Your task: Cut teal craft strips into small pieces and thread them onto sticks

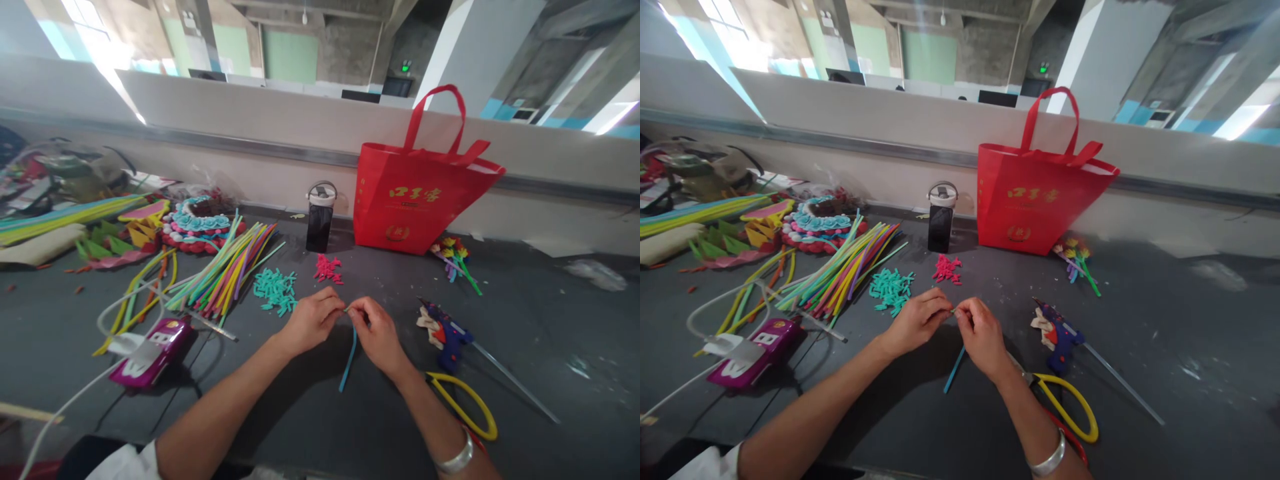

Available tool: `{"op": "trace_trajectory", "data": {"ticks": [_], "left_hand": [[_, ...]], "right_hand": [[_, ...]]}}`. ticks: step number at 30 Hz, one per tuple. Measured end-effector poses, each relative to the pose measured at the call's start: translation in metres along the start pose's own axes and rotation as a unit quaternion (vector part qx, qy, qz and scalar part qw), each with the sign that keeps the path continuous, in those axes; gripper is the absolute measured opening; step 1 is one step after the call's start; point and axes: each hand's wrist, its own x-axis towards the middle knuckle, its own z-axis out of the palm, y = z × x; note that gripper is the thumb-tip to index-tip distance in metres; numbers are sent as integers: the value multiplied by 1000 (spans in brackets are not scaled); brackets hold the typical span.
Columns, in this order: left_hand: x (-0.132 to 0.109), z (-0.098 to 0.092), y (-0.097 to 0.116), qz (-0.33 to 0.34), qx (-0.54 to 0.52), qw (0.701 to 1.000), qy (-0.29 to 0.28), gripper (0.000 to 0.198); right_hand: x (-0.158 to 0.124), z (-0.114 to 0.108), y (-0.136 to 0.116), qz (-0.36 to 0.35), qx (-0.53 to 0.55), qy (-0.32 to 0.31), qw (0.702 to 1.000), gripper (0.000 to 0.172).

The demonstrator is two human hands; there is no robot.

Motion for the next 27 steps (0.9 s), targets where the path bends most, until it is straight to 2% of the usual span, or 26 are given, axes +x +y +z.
{"op": "trace_trajectory", "data": {"ticks": [2,4,5,7,9,10,11,12,14,16,17,19,21,24,27], "left_hand": [[2,-3,3,-55,-64,996,-14,14],[3,-6,4,-152,-175,972,-47,18],[3,-7,5,-208,-247,943,-75,22],[2,-10,4,-300,-388,860,-137,28],[1,-11,2,-340,-479,789,-180,29],[0,-11,1,-343,-498,774,-188,28],[1,-11,1,-341,-498,776,-186,27],[1,-11,1,-335,-476,795,-173,25],[2,-8,1,-294,-367,875,-111,21],[2,-4,1,-203,-198,959,-25,15],[2,-2,1,-145,-116,983,9,14],[0,2,0,-46,3,998,34,19],[-2,5,-1,9,63,998,18,20],[-4,5,-2,45,93,995,10,18],[-4,4,-1,62,80,995,15,18]], "right_hand": [[-1,-1,0,-28,-16,-3,999,14],[-1,-3,-1,-65,-30,-8,997,16],[-1,-5,-1,-84,-34,-13,996,16],[-1,-7,-3,-114,-30,-20,993,16],[-1,-9,-4,-124,-15,-25,992,15],[0,-9,-3,-119,-4,-26,993,15],[0,-9,-3,-107,6,-24,994,14],[1,-8,-2,-88,15,-21,996,14],[2,-8,1,-43,27,-11,999,14],[3,-7,2,-4,33,-4,999,14],[4,-7,3,12,36,-7,999,14],[4,-7,4,39,48,-20,998,16],[4,-6,4,60,62,-38,996,18],[5,-5,5,78,75,-51,993,20],[4,-5,5,83,84,-53,992,20]]}}
